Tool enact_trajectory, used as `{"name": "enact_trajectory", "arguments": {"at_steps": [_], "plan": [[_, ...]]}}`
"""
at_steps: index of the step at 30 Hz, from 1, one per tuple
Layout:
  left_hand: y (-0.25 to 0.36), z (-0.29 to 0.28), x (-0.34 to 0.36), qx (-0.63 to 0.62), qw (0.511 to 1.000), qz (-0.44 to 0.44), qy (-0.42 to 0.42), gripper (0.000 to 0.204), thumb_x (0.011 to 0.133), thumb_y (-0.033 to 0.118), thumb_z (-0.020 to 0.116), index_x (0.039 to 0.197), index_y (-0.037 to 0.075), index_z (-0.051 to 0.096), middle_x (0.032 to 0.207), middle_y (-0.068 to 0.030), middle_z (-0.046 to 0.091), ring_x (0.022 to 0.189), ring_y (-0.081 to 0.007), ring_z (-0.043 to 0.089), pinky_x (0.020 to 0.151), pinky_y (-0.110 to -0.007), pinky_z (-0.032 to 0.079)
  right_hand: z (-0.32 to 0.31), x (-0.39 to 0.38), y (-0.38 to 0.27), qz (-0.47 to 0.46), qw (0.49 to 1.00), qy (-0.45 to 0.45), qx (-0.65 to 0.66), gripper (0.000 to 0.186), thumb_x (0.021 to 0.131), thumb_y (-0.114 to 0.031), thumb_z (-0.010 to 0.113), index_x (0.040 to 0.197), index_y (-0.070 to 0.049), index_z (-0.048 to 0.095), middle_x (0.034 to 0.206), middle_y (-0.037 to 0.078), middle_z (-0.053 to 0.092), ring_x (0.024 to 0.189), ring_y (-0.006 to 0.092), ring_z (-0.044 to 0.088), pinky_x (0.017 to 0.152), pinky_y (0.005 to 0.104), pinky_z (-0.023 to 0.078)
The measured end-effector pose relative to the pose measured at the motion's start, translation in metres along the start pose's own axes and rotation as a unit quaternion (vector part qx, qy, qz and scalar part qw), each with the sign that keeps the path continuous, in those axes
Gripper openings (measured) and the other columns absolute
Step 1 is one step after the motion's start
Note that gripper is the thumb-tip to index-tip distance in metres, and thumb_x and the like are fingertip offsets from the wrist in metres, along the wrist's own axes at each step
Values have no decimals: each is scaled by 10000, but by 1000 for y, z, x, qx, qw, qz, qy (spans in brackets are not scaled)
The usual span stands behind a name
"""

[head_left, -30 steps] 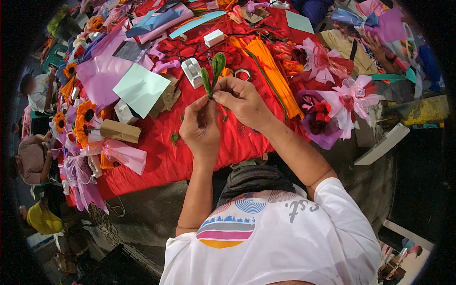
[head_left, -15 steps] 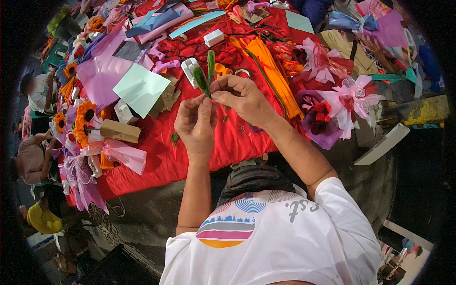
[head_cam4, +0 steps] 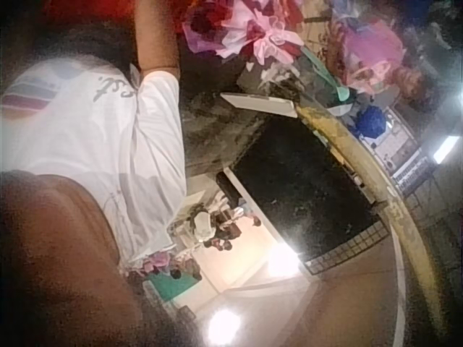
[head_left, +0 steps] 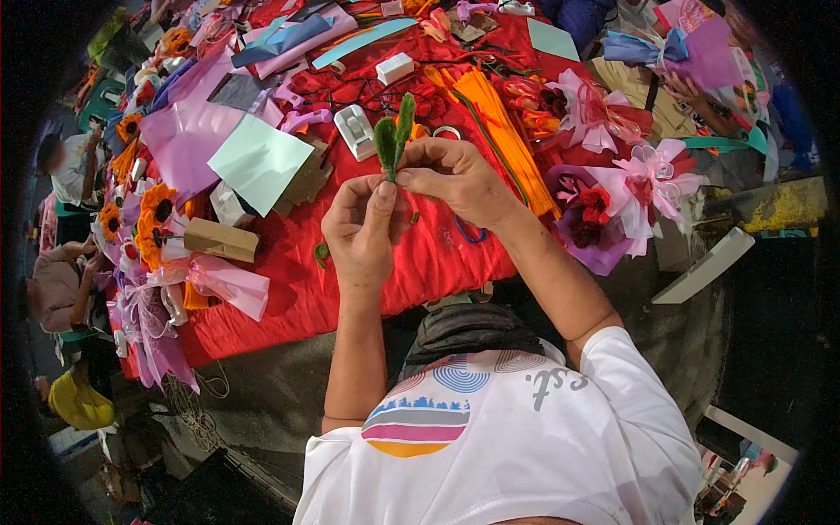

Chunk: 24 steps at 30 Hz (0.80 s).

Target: The person is assembling a decorative plant by attaching small green fabric leaves to a central stem. They wrap green tape around the stem to secure each leaf and then attach a green circular base to the bottom.

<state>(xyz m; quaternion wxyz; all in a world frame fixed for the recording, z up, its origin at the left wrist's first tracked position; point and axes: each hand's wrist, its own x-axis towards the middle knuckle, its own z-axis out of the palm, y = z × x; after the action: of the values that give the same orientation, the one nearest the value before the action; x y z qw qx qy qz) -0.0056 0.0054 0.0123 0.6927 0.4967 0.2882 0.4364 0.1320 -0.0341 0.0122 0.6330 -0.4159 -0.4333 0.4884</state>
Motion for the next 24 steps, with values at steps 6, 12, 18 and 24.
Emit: {"name": "enact_trajectory", "arguments": {"at_steps": [6, 12, 18, 24], "plan": [[-4, -3, 2, -50, 998, -35, -23, 131, 839, 142, 576, 863, 18, 545, 653, -26, 557, 474, -63, 474, 404, -175, 342, -2, -2, 8, -25, 999, 17, -23, 138, 797, -56, 577, 926, -10, 593, 837, -3, 598, 779, 59, 539, 721, 215, 442], [-7, -1, 0, -46, 999, -29, -1, 133, 842, 147, 573, 846, 19, 538, 646, -32, 563, 461, -61, 467, 382, -178, 320, 3, -4, 7, -45, 996, 39, -71, 140, 793, -49, 574, 927, -15, 591, 823, -9, 593, 768, 49, 532, 696, 206, 441], [0, -3, 3, -79, 995, -61, -19, 122, 844, 139, 564, 853, 20, 538, 648, -26, 560, 458, -59, 458, 386, -175, 318, 0, -3, 2, -7, 999, 20, -31, 132, 808, -73, 582, 926, -13, 589, 815, -19, 584, 748, 41, 521, 669, 192, 433], [-2, -4, 2, -24, 998, -33, -39, 146, 851, 143, 556, 880, 0, 541, 674, -36, 575, 489, -67, 498, 405, -177, 352, 2, -2, 7, -25, 999, 29, -27, 116, 809, -82, 583, 908, -24, 596, 784, -33, 573, 721, 24, 507, 637, 184, 421]]}}
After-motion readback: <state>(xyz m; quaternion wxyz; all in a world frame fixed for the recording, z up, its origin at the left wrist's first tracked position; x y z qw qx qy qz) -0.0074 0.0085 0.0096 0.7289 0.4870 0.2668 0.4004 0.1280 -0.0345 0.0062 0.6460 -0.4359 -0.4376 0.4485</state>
